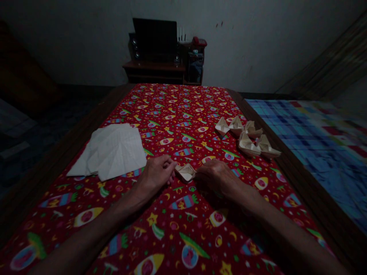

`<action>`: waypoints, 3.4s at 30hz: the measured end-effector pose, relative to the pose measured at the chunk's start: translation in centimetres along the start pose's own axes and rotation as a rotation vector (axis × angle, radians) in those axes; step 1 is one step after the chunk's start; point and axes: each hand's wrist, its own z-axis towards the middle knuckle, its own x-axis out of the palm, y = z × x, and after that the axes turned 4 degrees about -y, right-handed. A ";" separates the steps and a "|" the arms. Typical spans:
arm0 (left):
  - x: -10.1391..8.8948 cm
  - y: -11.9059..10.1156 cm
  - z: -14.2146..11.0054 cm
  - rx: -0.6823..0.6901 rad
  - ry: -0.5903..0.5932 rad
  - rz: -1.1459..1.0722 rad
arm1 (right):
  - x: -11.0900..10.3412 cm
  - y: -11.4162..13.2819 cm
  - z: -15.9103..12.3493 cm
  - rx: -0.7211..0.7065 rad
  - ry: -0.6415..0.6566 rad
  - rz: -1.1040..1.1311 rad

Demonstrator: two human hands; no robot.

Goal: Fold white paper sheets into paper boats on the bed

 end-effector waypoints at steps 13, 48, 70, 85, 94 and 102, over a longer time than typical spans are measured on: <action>0.3 -0.2 -0.1 -0.015 0.012 -0.086 | 0.4 1.2 1.1 -0.032 -0.003 -0.263; 2.5 0.6 -1.9 -0.289 0.061 -0.785 | 1.8 1.4 0.4 0.196 -0.240 0.170; 2.5 1.0 -2.0 -0.178 0.211 -0.805 | 2.0 2.7 0.7 0.177 -0.204 0.194; 2.6 2.4 -1.7 -0.119 0.300 -0.789 | 1.4 3.2 0.7 0.087 -0.124 -0.034; 2.6 2.1 -1.8 -0.129 0.244 -0.731 | 1.6 2.6 0.3 -0.098 -0.364 0.087; 2.8 2.5 -1.3 -0.106 0.265 -0.662 | 1.4 2.9 0.6 0.102 -0.295 0.145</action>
